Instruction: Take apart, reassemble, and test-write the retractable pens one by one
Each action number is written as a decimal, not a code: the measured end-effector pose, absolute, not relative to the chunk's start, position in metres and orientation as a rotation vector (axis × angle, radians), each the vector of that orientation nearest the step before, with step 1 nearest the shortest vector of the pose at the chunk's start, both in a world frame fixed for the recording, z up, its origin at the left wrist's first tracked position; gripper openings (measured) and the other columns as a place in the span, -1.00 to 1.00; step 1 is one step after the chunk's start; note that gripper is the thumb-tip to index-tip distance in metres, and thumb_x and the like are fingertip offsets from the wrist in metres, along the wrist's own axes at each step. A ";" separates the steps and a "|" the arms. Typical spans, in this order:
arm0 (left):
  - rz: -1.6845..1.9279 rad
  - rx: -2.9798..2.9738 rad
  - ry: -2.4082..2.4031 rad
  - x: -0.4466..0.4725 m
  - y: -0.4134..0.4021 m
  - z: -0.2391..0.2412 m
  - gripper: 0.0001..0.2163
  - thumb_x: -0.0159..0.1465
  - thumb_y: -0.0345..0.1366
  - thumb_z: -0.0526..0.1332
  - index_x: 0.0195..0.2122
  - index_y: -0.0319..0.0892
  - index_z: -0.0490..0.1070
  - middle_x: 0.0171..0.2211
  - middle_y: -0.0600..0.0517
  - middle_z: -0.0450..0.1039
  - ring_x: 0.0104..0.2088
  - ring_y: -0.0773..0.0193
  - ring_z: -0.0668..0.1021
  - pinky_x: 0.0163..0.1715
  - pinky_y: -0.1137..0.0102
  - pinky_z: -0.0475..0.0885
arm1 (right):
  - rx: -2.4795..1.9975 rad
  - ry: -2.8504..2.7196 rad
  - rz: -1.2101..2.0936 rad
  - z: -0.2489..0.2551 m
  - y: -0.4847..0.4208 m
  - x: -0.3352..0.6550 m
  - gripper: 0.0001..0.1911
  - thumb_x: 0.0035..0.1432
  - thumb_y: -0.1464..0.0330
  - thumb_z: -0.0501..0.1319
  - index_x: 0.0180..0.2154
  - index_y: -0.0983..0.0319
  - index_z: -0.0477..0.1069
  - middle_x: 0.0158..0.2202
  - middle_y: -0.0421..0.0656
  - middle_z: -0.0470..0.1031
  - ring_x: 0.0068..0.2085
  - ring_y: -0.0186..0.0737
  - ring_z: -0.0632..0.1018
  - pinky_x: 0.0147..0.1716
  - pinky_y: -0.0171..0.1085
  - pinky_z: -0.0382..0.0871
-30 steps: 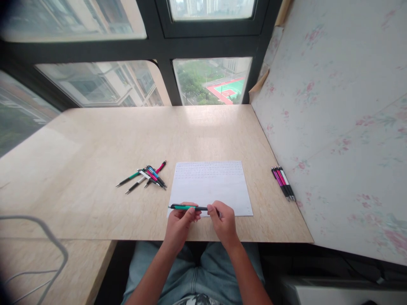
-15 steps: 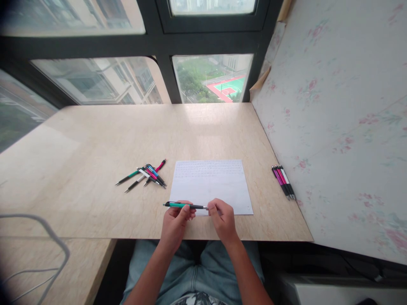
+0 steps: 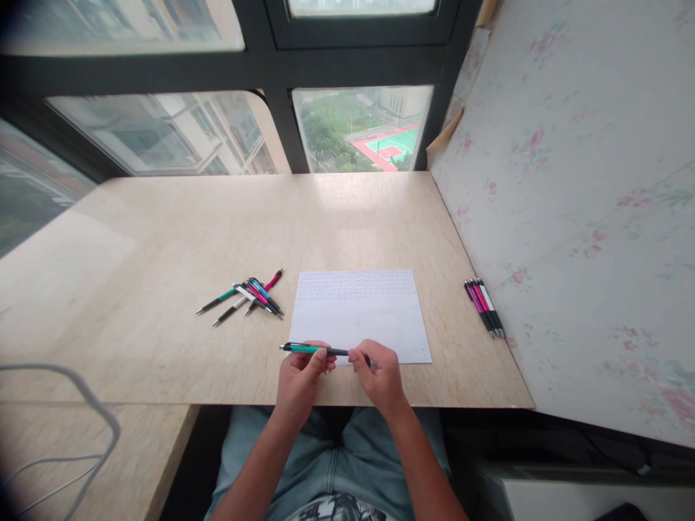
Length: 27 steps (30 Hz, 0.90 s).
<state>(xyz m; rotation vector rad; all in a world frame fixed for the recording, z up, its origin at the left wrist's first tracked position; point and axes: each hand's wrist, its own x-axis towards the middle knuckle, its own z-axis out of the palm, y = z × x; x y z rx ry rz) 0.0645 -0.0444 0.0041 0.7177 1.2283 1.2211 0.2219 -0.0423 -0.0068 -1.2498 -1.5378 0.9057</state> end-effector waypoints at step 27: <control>1.174 0.905 1.121 0.057 -0.050 0.012 -0.84 0.15 -0.27 0.36 -0.29 -0.22 0.54 -0.50 -0.04 0.58 -0.48 0.24 0.58 -0.46 0.39 0.46 | -1.355 -1.169 1.276 -0.002 -0.046 0.211 -0.49 0.30 0.10 0.05 -0.63 0.20 0.21 -0.68 -0.29 0.18 -0.60 -0.35 0.25 -0.57 -0.34 0.13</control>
